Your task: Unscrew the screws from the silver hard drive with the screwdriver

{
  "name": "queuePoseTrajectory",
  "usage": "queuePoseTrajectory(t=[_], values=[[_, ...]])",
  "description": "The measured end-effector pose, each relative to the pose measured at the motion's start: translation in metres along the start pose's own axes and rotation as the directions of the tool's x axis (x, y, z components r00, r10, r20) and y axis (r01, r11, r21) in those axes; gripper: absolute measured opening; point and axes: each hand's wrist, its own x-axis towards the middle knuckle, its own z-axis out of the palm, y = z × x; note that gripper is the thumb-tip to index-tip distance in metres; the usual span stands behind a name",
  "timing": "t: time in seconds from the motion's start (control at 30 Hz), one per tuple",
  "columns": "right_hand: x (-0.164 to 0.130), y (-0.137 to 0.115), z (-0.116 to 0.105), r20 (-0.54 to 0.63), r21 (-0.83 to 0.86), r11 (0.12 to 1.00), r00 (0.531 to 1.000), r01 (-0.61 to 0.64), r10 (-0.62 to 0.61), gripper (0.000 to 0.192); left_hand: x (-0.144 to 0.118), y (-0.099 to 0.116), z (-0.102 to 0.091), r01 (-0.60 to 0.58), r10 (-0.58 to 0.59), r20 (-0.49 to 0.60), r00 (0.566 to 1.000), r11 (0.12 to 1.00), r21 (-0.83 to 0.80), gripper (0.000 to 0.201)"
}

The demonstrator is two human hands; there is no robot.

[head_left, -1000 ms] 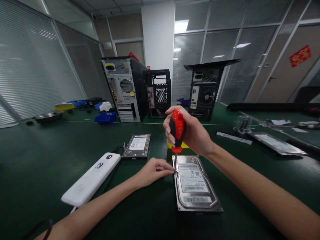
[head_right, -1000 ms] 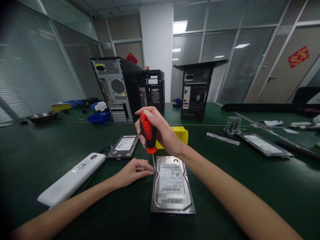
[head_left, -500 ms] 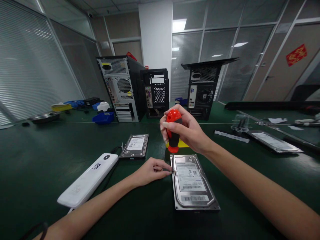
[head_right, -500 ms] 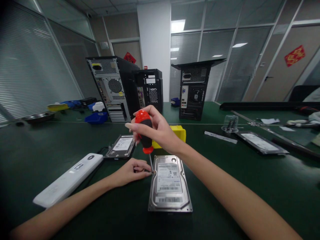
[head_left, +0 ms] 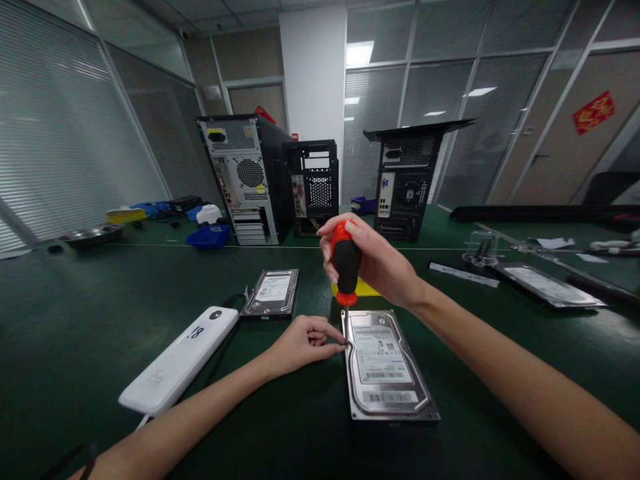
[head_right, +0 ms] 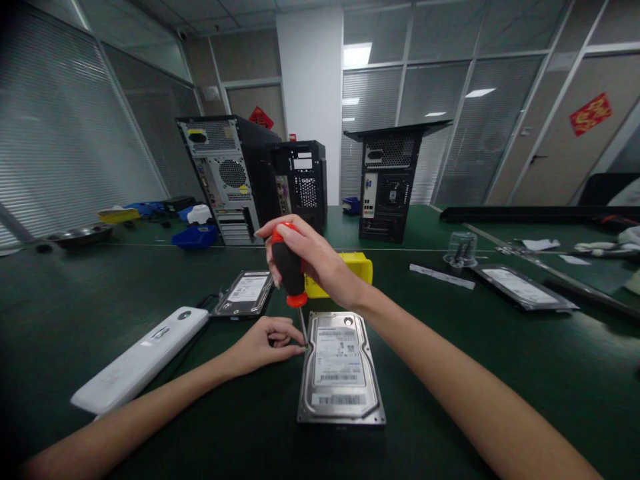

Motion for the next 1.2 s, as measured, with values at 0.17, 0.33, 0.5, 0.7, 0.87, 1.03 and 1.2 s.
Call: queuePoseTrajectory(t=[0.17, 0.33, 0.5, 0.7, 0.87, 1.03, 1.2], values=[[0.002, 0.002, 0.001, -0.081, -0.004, 1.0, 0.996, 0.025, -0.025, 0.019, 0.0, 0.002, 0.001, -0.009, 0.009, -0.001, 1.0, 1.0, 0.011, 0.024], [0.003, 0.006, 0.0, -0.107, 0.008, 1.0, 0.994, 0.004, -0.004, 0.023, -0.003, 0.001, 0.001, -0.03, 0.032, -0.019, 0.999, 0.994, 0.106, 0.024], [0.007, 0.006, -0.003, -0.052, 0.042, 0.999, 0.999, 0.0, 0.002, 0.022, -0.003, 0.003, 0.004, -0.034, 0.054, -0.076, 0.996, 0.969, 0.246, 0.026], [0.006, 0.0, -0.006, 0.054, 0.08, 0.993, 0.995, -0.082, 0.078, 0.029, 0.004, 0.006, 0.011, 0.041, -0.024, -0.089, 0.996, 0.98, 0.196, 0.034], [0.006, -0.001, -0.008, -0.021, 0.099, 0.991, 0.996, -0.088, 0.09, 0.026, 0.003, 0.009, 0.013, 0.059, -0.044, -0.074, 0.996, 0.976, 0.211, 0.036], [0.006, 0.004, -0.009, -0.015, 0.082, 0.995, 0.998, -0.055, 0.056, 0.035, 0.006, 0.005, 0.012, 0.058, -0.049, -0.05, 0.998, 0.979, 0.194, 0.037], [0.001, 0.005, -0.006, -0.099, 0.066, 0.998, 0.995, 0.006, 0.001, 0.037, 0.009, 0.003, 0.012, 0.084, -0.073, -0.061, 0.995, 0.973, 0.216, 0.04]])
